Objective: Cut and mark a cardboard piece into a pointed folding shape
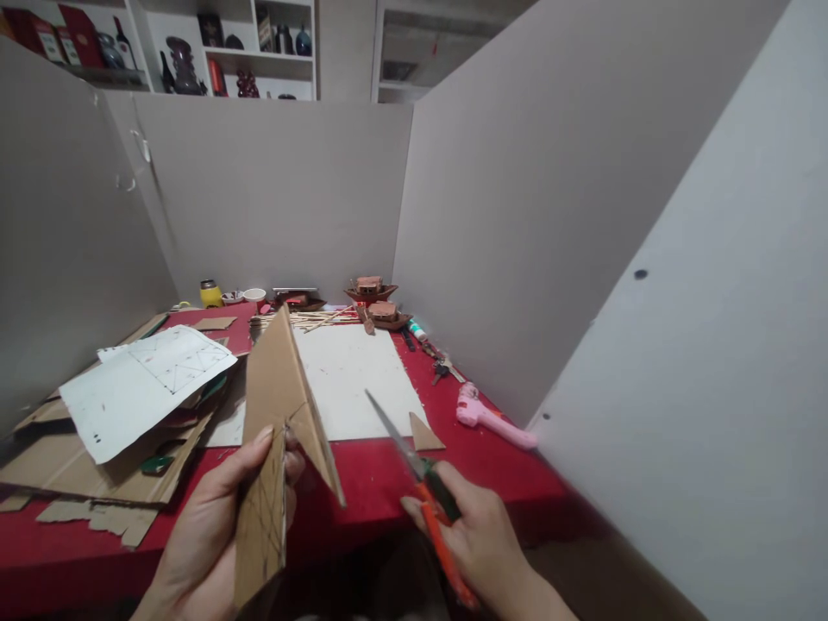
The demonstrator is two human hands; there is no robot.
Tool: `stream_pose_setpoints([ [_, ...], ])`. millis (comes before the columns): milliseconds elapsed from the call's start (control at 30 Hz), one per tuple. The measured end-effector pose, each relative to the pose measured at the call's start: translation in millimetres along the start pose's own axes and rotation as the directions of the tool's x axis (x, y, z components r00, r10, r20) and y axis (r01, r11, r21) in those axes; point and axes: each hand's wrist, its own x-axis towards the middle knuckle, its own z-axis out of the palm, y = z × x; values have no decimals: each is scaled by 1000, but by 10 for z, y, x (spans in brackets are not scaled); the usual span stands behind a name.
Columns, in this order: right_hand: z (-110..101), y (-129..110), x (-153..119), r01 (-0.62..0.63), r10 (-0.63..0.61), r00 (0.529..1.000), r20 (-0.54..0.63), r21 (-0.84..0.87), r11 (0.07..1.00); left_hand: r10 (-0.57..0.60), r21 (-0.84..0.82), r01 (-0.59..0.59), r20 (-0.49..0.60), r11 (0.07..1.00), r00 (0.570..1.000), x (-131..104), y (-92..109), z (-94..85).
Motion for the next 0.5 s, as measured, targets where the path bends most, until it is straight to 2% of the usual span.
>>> stream_pose_setpoints([
  [33, 6, -21, -13, -108, 107, 994, 16, 100, 989, 54, 33, -54, 1, 998, 999, -9, -6, 11],
  [100, 34, -135, -27, -306, 290, 952, 99, 312, 899, 141, 94, -139, -14, 986, 990, 2, -47, 36],
  [133, 57, -223, -22, -385, 339, 923, 184, 394, 834, 170, 116, -166, -27, 979, 985, 22, -80, 48],
  [200, 115, -433, 26, -429, 362, 903, 232, 533, 729, 182, 152, -173, -45, 973, 982, 77, -166, 65],
  [267, 171, -645, 124, -397, 339, 914, 223, 663, 635, 156, 178, -147, -37, 973, 987, 135, -259, 69],
  [333, 211, -814, 242, -339, 310, 934, 180, 723, 602, 127, 199, -121, -18, 972, 992, 178, -336, 55],
  [367, 225, -874, 294, -292, 257, 953, 162, 721, 629, 122, 207, -116, -15, 971, 992, 193, -364, 43],
  [433, 254, -940, 367, -164, 180, 982, 52, 704, 691, 133, 216, -125, -27, 968, 991, 210, -396, 15],
  [500, 291, -945, 394, -102, 157, 988, -17, 692, 715, 152, 216, -141, -37, 966, 988, 215, -402, -13],
])
